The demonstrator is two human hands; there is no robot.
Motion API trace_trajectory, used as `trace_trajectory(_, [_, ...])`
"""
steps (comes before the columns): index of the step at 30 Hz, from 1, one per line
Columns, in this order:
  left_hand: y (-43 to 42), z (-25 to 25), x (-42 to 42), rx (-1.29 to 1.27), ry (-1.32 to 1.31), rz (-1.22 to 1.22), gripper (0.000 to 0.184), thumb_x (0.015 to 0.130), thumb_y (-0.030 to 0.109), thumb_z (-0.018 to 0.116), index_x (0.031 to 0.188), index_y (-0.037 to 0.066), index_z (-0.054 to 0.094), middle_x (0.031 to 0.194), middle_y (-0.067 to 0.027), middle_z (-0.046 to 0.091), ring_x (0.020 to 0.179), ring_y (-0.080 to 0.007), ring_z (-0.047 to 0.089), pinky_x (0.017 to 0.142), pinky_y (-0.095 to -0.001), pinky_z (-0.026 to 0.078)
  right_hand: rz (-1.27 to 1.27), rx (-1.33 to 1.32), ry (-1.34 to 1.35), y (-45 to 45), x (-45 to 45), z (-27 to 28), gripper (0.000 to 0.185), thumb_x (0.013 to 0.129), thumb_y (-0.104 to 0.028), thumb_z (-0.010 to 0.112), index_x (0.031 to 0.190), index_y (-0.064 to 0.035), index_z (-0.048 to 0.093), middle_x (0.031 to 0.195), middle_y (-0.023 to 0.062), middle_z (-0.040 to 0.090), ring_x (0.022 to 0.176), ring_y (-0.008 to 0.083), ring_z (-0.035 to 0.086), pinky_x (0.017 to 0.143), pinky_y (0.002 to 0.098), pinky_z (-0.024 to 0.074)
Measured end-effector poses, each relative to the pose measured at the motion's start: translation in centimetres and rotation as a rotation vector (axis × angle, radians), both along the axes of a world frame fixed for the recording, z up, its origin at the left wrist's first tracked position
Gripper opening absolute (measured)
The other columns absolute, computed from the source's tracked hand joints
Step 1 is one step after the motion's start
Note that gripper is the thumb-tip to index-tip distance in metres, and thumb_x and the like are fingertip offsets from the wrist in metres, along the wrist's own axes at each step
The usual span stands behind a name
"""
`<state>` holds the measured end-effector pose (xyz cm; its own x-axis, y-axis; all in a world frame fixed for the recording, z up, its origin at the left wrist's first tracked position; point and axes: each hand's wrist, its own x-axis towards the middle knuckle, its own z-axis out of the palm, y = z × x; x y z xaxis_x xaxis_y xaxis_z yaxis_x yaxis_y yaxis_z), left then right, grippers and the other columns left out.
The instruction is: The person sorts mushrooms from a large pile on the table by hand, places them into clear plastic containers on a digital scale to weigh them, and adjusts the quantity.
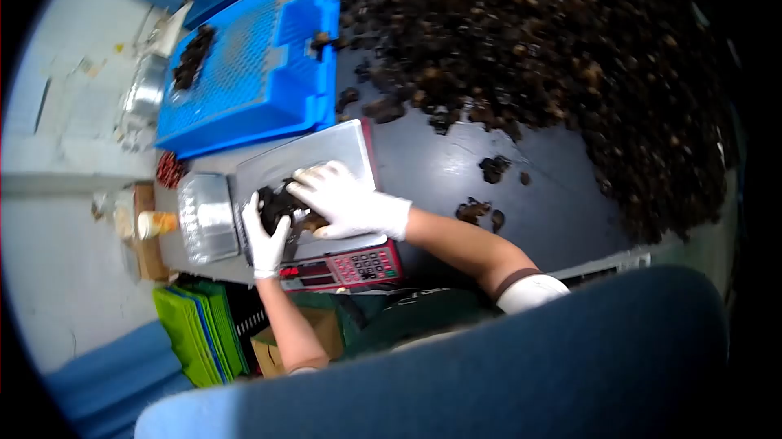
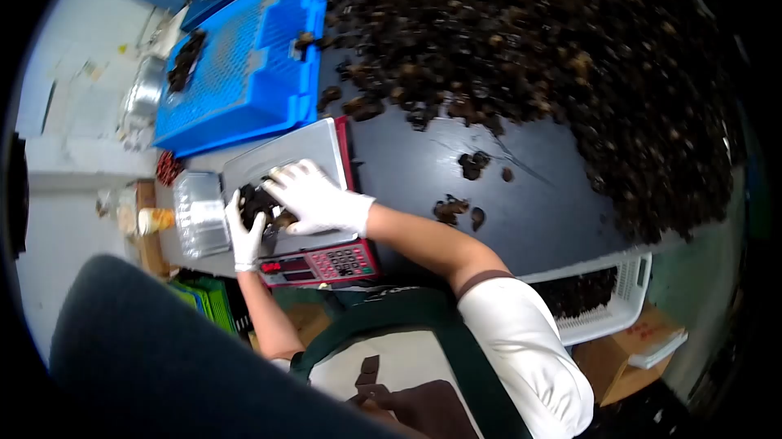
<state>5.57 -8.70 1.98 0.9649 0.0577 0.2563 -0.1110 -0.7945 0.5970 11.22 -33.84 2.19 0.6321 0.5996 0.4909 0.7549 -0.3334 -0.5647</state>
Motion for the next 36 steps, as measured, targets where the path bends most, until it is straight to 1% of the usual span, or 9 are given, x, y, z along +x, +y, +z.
trace_trajectory(7, [-2.3, -0.6, 0.6, 0.204, -0.104, 0.015, 0.051, 0.078, 0.021, 0.078, 0.121, 0.003, 0.057, 0.119, -0.0167, 0.049, 0.114, -0.0341, 0.048, 0.103, -0.0437, 0.038, -0.119, 0.15, 0.004, -2.1, -2.5, 0.7, 0.081, 0.076, -0.046, 0.072, 0.139, -0.0032, 0.044, 0.135, 0.0205, 0.049, 0.125, 0.0364, 0.046, 0.107, 0.0533, 0.0322])
trace_trajectory(10, [-3.5, -0.1, -0.2, 0.144, -0.263, 0.134, 0.041, 0.085, 0.018, 0.072, 0.12, 0.003, 0.058, 0.122, -0.0147, 0.048, 0.118, -0.0317, 0.046, 0.106, -0.0431, 0.035, -0.236, -0.013, 0.122, -10.1, -2.5, 1.6, 0.054, 0.077, -0.038, 0.066, 0.123, -0.0097, 0.061, 0.124, 0.0114, 0.06, 0.116, 0.0294, 0.055, 0.099, 0.0475, 0.039])
trace_trajectory(12, [-4.8, 0.8, -1.1, 0.164, -0.382, 0.164, 0.036, 0.086, 0.013, 0.068, 0.118, 0.001, 0.058, 0.118, -0.0143, 0.051, 0.116, -0.0307, 0.048, 0.105, -0.0431, 0.036, -0.541, -0.149, 0.062, -15.0, -2.4, -2.0, 0.043, 0.076, -0.036, 0.064, 0.112, -0.0126, 0.068, 0.113, 0.0081, 0.066, 0.106, 0.0256, 0.06, 0.09, 0.0447, 0.0427])
trace_trajectory(15, [-9.9, 2.9, -2.6, 0.08, -0.433, 0.005, 0.034, 0.085, 0.007, 0.063, 0.118, 0.0, 0.058, 0.114, -0.014, 0.054, 0.112, -0.0296, 0.051, 0.104, -0.0425, 0.038, -0.696, -0.282, 0.125, -22.4, -4.2, -7.9, 0.044, 0.086, -0.047, 0.061, 0.119, -0.0193, 0.067, 0.127, 0.0076, 0.059, 0.123, 0.033, 0.046, 0.106, 0.0482, 0.0297])
trace_trajectory(18, [-17.7, 2.8, -4.1, -0.081, -0.231, -0.305, 0.042, 0.077, 0.005, 0.068, 0.118, 0.003, 0.06, 0.118, -0.0158, 0.056, 0.111, -0.0303, 0.054, 0.099, -0.0427, 0.043, -0.499, -0.305, 0.14, -27.0, -6.5, -9.3, 0.04, 0.088, -0.044, 0.062, 0.116, -0.0161, 0.068, 0.126, 0.0042, 0.06, 0.124, 0.0298, 0.047, 0.107, 0.0459, 0.0313])
trace_trajectory(21, [-23.9, 1.2, -4.7, 0.03, 0.068, -0.609, 0.068, 0.071, 0.03, 0.082, 0.13, 0.005, 0.056, 0.131, -0.021, 0.052, 0.122, -0.0391, 0.048, 0.105, -0.0474, 0.039, -0.392, -0.237, 0.21, -28.9, -9.1, -8.4, 0.046, 0.083, -0.046, 0.066, 0.115, -0.0134, 0.067, 0.126, 0.0052, 0.06, 0.125, 0.0277, 0.046, 0.11, 0.0452, 0.0298])
trace_trajectory(27, [-30.0, -7.6, -4.1, 0.211, 0.171, -0.84, 0.086, 0.076, 0.043, 0.074, 0.148, 0.01, 0.039, 0.153, -0.0215, 0.032, 0.136, -0.045, 0.034, 0.112, -0.0522, 0.028, -0.513, -0.318, 0.144, -29.0, -14.2, -8.4, 0.058, 0.075, -0.045, 0.074, 0.122, -0.0158, 0.06, 0.13, 0.0072, 0.054, 0.125, 0.028, 0.046, 0.11, 0.0489, 0.0291])
trace_trajectory(29, [-31.2, -8.5, -4.2, 0.385, 0.002, -0.803, 0.071, 0.081, 0.034, 0.07, 0.143, 0.009, 0.046, 0.143, -0.0171, 0.045, 0.128, -0.0401, 0.042, 0.104, -0.049, 0.035, -0.543, -0.274, 0.125, -28.9, -14.1, -9.1, 0.052, 0.076, -0.04, 0.074, 0.12, -0.0153, 0.061, 0.124, 0.0063, 0.056, 0.122, 0.027, 0.048, 0.107, 0.0475, 0.0315])
trace_trajectory(36, [-30.9, -11.7, -3.4, 0.049, -0.141, -0.692, 0.061, 0.083, -0.002, 0.068, 0.14, 0.002, 0.047, 0.113, -0.0174, 0.058, 0.097, -0.0329, 0.057, 0.086, -0.0394, 0.049, -0.614, -0.093, 0.138, -30.0, -12.4, -10.0, 0.03, 0.08, -0.016, 0.07, 0.109, -0.0113, 0.062, 0.098, 0.0046, 0.058, 0.098, 0.0257, 0.054, 0.091, 0.0391, 0.0409])
